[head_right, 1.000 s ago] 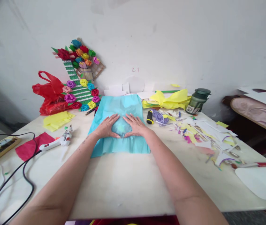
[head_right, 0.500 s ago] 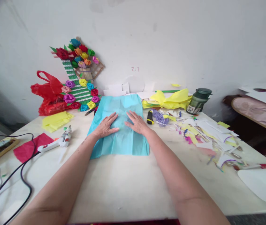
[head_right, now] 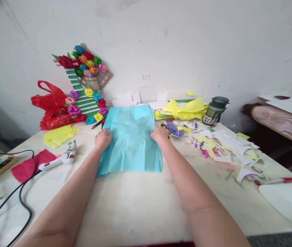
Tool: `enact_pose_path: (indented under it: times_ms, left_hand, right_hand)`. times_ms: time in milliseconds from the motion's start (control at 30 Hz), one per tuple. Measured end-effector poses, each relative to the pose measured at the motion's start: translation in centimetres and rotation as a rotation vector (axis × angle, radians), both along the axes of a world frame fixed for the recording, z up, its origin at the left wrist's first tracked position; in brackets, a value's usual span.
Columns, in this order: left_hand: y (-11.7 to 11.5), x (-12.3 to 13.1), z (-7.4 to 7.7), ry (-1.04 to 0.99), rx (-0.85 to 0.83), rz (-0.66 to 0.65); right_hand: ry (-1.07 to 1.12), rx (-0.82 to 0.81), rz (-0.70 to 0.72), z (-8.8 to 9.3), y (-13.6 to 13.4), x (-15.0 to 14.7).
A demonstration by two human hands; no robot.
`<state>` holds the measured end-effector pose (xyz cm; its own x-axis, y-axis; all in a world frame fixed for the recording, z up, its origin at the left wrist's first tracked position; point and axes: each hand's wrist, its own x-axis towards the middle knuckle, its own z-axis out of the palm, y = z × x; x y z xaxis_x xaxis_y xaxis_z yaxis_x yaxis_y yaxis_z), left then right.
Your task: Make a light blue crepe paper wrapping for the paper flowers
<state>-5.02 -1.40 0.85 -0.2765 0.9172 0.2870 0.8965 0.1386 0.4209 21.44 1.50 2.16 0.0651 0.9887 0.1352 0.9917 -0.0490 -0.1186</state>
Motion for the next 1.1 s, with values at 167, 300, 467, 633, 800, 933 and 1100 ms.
enact_pose_path:
  times_ms: [167,300,467,633,800,933,1100]
  left_hand:
    - [-0.3,-0.8,-1.1,0.103,-0.046,0.148]
    - [0.1,-1.1,-1.8,0.052,-0.006,0.136]
    - [0.8,-1.5,-1.6,-0.021,0.070,0.137]
    - [1.7,-2.1,-0.8,-0.001,0.157,0.128]
    - [2.5,-2.2,-0.9,0.026,0.169,0.103]
    - [2.9,-2.3,-1.4,0.042,0.156,0.077]
    - [2.6,-2.3,-1.0,0.086,0.182,0.058]
  right_hand:
    - [-0.069,-0.034,0.050,-0.6,0.2,-0.6]
    - [-0.084,0.012,0.104,-1.1,0.2,-0.6]
    - [0.033,0.111,0.046,-0.9,0.5,0.0]
    - [0.101,0.211,0.013,0.0,1.1,0.5]
    - [0.112,0.230,-0.010,-0.3,1.7,0.7]
    - [0.106,0.211,-0.006,-1.1,2.1,0.7]
    - [0.094,0.231,-0.037,-1.2,1.5,0.2]
